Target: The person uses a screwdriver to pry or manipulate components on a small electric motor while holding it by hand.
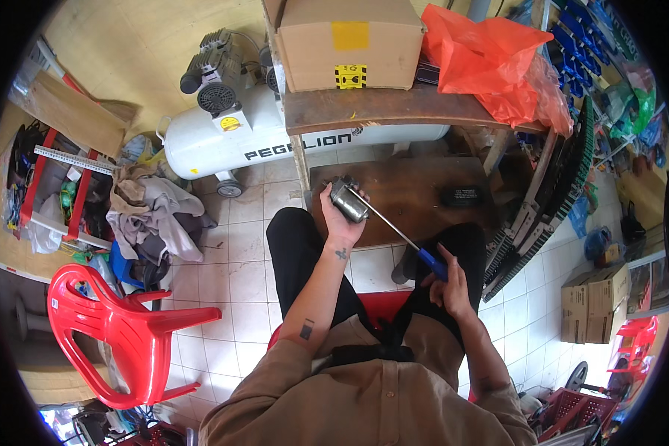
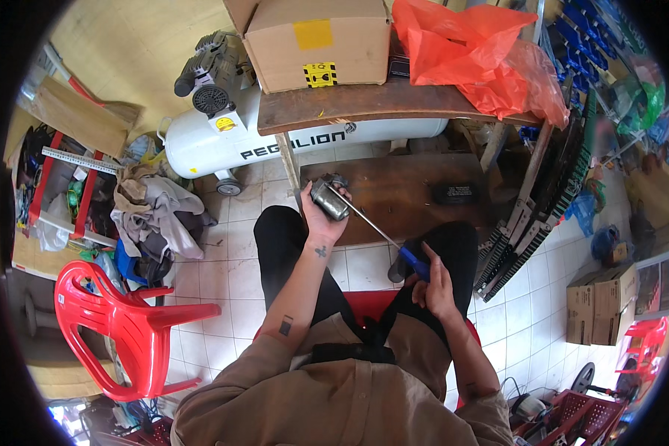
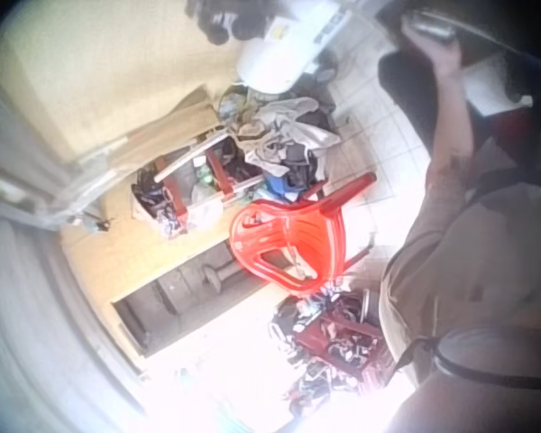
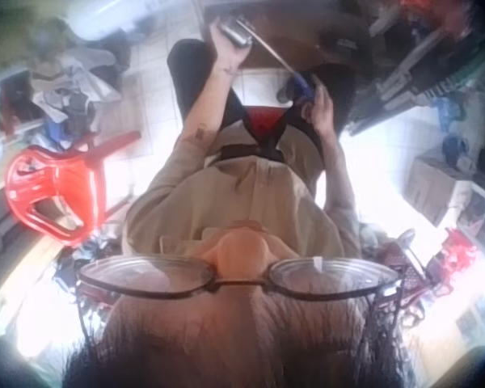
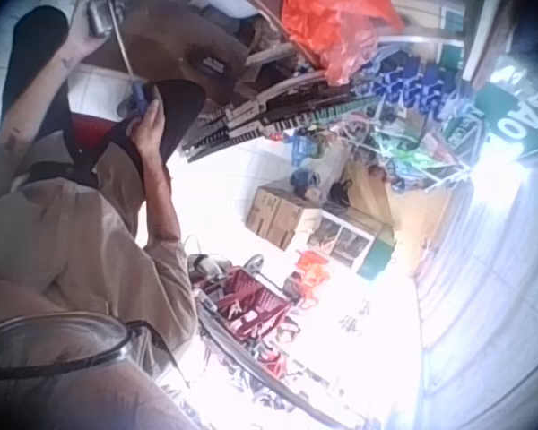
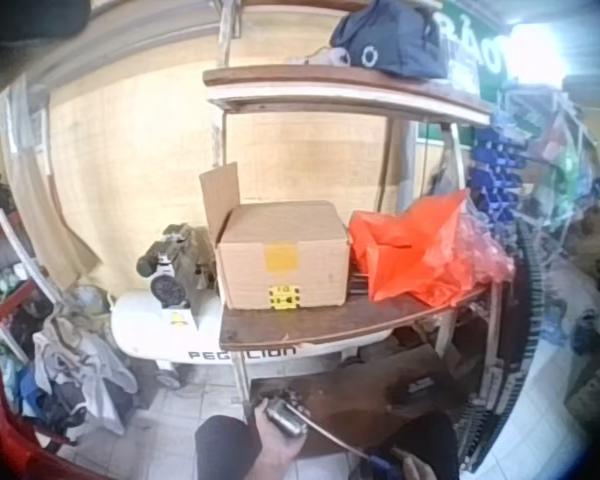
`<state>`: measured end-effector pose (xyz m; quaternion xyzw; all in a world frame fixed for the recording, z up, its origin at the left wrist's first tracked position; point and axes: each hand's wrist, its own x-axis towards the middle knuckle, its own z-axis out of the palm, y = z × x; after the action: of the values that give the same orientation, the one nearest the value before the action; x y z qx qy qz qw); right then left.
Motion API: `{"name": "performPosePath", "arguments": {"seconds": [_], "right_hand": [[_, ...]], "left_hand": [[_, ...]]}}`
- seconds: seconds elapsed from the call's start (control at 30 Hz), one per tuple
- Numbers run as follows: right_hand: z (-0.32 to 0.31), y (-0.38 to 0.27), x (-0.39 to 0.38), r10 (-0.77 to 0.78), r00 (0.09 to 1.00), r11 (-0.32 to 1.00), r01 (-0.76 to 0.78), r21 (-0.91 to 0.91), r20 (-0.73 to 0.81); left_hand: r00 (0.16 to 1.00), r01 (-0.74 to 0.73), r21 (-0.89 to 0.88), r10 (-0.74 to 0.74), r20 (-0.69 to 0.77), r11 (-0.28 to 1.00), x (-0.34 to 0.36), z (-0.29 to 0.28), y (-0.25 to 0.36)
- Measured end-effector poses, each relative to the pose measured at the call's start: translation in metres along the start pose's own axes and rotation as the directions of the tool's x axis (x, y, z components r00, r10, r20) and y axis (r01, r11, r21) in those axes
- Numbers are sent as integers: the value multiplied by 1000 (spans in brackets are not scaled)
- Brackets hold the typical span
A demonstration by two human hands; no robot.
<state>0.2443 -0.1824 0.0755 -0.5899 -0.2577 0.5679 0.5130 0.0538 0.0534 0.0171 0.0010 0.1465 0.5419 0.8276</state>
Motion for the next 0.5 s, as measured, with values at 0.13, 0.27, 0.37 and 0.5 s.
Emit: {"name": "performPosePath", "arguments": {"seconds": [0.13,0.27,0.37,0.5], "right_hand": [[-7,24,15,-416,909,854,395,-338,10],[-12,35,21,-432,902,875,417,-248,-6],[-1,27,14,-378,921,926,375,50,90],[5,0,-3,-50,997,998,52,-31,57]], "left_hand": [[999,4,-59,-7,-47,998,0,3,1],[998,12,-22,-13,-57,1000,-2,3,0],[999,48,-67,-50,-15,997,-1,1,-5],[999,16,-14,-16,-33,1000,1,-1,-3]]}}
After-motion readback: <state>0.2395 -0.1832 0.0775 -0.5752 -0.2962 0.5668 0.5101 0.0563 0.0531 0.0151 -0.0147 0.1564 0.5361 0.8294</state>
